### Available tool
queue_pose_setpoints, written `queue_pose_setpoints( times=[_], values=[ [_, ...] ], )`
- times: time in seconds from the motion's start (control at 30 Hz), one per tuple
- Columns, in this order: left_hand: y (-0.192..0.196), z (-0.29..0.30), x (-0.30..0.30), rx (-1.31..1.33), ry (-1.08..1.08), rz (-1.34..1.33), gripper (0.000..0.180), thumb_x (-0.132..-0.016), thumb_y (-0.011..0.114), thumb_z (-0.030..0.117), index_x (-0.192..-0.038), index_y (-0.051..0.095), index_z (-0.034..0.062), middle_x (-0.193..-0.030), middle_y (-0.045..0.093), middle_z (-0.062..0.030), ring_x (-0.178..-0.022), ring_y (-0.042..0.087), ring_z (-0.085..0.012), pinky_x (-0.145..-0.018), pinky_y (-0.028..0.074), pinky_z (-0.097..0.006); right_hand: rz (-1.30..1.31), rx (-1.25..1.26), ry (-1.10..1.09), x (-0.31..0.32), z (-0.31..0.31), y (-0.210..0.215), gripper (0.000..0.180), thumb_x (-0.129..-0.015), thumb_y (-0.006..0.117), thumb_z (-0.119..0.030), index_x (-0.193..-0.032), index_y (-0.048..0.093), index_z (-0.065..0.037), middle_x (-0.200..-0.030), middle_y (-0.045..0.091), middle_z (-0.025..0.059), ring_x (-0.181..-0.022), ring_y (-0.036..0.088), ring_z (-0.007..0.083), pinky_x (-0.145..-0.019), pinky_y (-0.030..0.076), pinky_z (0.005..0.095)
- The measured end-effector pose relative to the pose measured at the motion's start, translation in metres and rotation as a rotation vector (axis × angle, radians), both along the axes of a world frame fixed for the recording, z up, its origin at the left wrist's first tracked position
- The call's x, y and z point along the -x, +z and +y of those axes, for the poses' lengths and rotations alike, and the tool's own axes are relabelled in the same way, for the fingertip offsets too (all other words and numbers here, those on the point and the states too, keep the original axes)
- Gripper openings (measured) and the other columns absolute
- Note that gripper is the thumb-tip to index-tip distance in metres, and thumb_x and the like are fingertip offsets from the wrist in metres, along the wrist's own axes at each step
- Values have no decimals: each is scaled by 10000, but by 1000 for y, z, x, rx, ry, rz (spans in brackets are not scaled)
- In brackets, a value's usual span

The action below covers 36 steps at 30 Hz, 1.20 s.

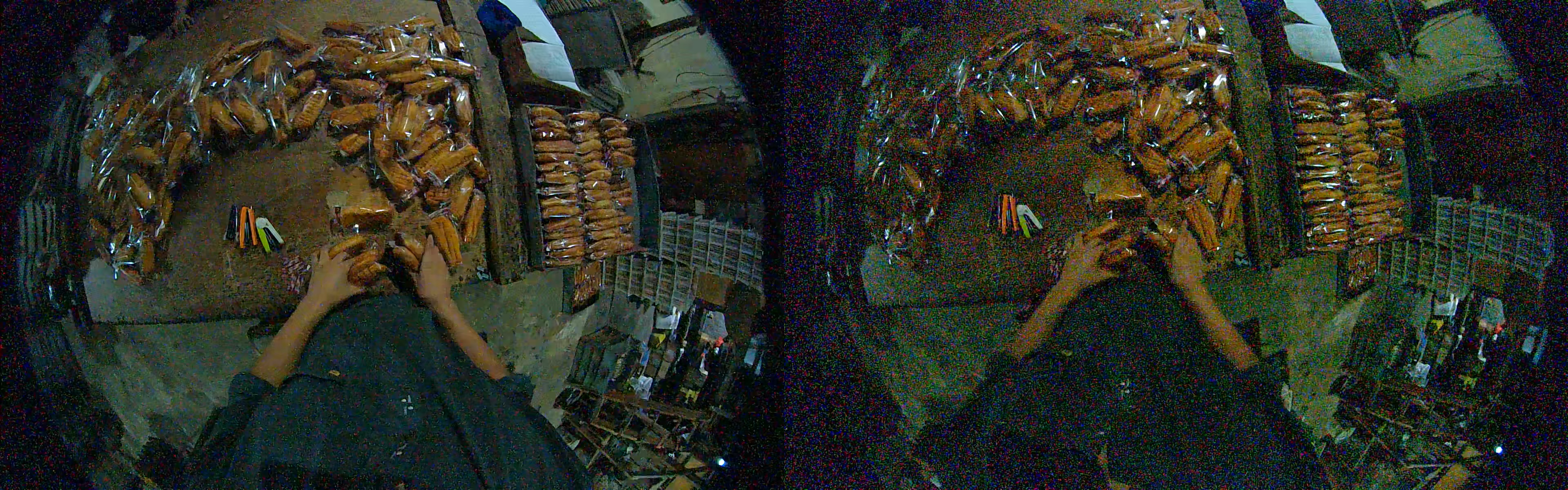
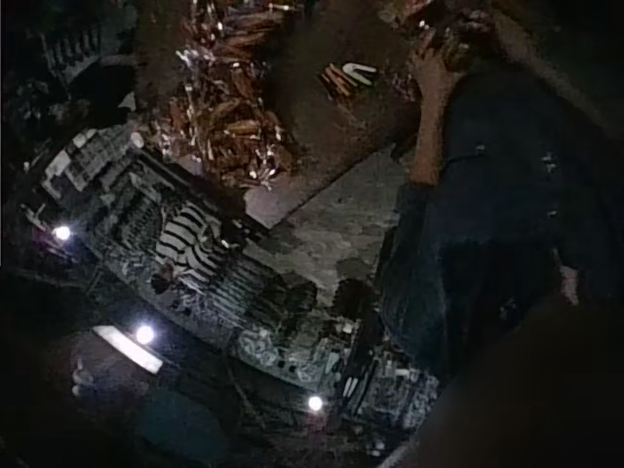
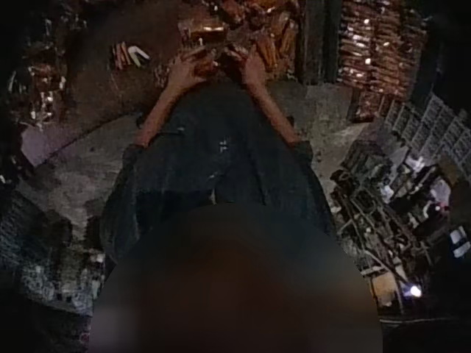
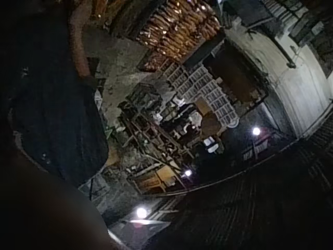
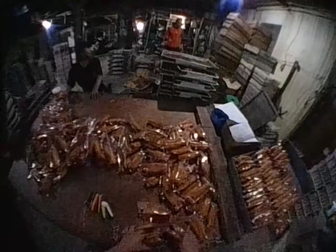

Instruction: The person repeatedly picks up individually wrapped bread rolls from a table and places them into a cardboard box. They arrange the rolls in neat rows inside the box, occasionally shifting the box or repositioning rolls to fit more.

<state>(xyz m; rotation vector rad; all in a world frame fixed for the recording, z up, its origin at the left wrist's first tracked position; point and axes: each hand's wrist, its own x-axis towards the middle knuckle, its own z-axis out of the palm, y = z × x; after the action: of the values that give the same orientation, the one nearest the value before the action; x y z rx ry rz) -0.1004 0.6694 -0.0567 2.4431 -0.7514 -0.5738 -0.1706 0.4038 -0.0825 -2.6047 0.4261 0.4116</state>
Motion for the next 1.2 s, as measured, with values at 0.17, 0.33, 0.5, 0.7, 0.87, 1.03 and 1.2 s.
queue_pose_setpoints(
  times=[0.17, 0.33, 0.5, 0.7, 0.87, 1.03, 1.2],
  values=[
    [-16, 3, 5, 72, -24, -136, 775, -649, 852, 548, -1315, 678, 192, -1329, 624, -61, -1323, 405, -426, -1157, 230, -634, -294, -32, 4, -3, -40, 25, 823, -733, 882, -394, -1386, 555, -15, -1352, 505, 266, -1207, 550, 432, -1021, 465, 484],
    [-12, 6, 3, 46, -61, -4, 782, -635, 855, 563, -1299, 689, 182, -1338, 620, -75, -1313, 420, -434, -1147, 235, -655, 20, -52, -46, -32, -74, 28, 809, -721, 874, -533, -1340, 625, -77, -1380, 459, 283, -1273, 504, 436, -1046, 453, 516],
    [18, 5, -28, -2, -213, 35, 808, -604, 858, 603, -1272, 704, 176, -1358, 611, -96, -1323, 418, -433, -1119, 263, -645, 64, -172, -81, -33, -79, 5, 791, -801, 803, -536, -1385, 578, -52, -1363, 488, 303, -1286, 494, 451, -1039, 452, 539],
    [19, -32, -115, 80, -547, 193, 1114, -575, 904, 594, -1535, 429, 286, -1634, 344, -39, -1458, 335, -385, -1162, 264, -619, -237, 26, -132, 12, -55, -22, 518, -964, 618, -298, -1370, 520, 8, -1264, 607, 257, -1118, 619, 416, -970, 494, 517],
    [-19, -74, -152, 446, -700, 412, 1040, -631, 846, 697, -1450, 539, 135, -1312, 659, -136, -1102, 635, -349, -968, 508, -427, -150, -57, -41, 30, -52, 1, 506, -833, 793, -316, -1205, 646, -4, -1217, 620, 241, -1125, 606, 391, -952, 510, 485],
    [-30, -92, -165, 130, -647, 535, 1021, -598, 849, 727, -1286, 601, 14, -1165, 694, -171, -1021, 653, -322, -888, 524, -417, -134, 60, -123, 30, -65, 49, 640, -748, 890, -316, -1270, 630, -52, -1202, 646, 192, -1091, 629, 369, -985, 510, 470],
    [-4, -77, -131, -63, -572, 325, 1038, -634, 811, 736, -1433, 530, 135, -1373, 609, -159, -1275, 533, -395, -1068, 427, -499, -30, -600, -534, -3, -117, 63, 666, -813, 858, -413, -1271, 624, 10, -1193, 666, 111, -1083, 644, 196, -930, 516, 347]
  ],
)
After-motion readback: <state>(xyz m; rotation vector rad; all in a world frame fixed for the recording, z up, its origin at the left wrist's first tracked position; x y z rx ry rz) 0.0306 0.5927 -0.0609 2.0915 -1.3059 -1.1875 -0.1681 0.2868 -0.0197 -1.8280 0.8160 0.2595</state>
